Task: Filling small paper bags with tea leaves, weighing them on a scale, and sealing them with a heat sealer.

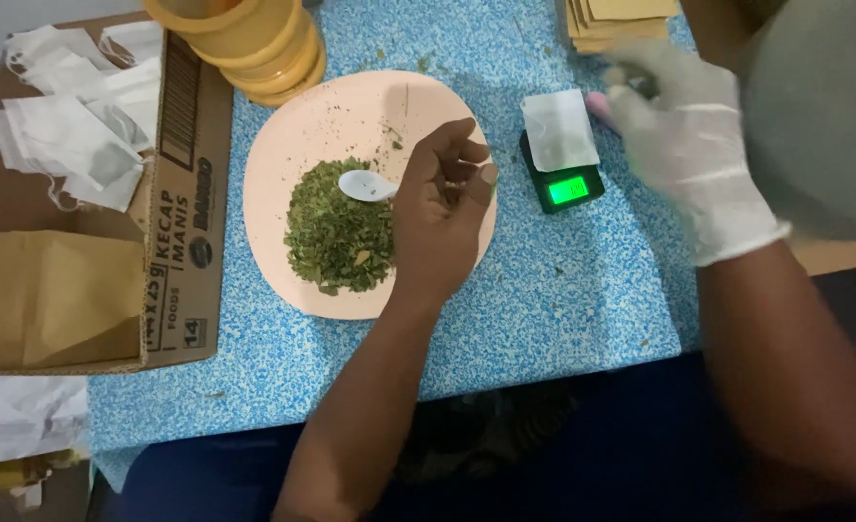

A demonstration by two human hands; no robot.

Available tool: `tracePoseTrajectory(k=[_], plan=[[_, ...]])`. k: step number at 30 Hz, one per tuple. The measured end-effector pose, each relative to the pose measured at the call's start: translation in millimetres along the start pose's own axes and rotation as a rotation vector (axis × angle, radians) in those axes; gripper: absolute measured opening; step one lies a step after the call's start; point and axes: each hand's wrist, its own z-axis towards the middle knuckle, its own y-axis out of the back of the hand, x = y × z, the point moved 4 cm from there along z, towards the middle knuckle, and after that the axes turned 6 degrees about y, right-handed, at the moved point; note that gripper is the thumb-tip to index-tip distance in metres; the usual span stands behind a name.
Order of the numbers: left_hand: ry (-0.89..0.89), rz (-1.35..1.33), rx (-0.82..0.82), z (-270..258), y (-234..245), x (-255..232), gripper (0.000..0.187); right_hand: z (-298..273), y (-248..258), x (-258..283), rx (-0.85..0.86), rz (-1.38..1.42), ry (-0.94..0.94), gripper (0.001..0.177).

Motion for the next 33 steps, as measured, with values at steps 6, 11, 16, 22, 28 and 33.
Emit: tracePoseTrajectory(k=[6,11,16,22,28,33], plan=[[0.026,-0.016,-0.034,1,3,0,0.035,45,-27,12,0.503,-0.493,-0.223,0.047],[0.050,0.005,-0.027,1,5,-4,0.035,67,-40,-5,0.734,-0.679,-0.374,0.045],[0.047,0.016,-0.028,1,5,-4,0.035,71,-46,-15,0.786,-0.686,-0.435,0.050],[0.052,0.006,-0.041,4,7,-2,0.036,68,-42,12,0.724,-0.657,-0.415,0.053],[0.061,0.001,-0.113,10,20,-8,0.032,50,-23,54,0.612,-0.598,-0.032,0.037],[-0.042,-0.134,-0.057,17,32,-6,0.026,24,-15,91,0.503,-0.600,0.538,0.022]])
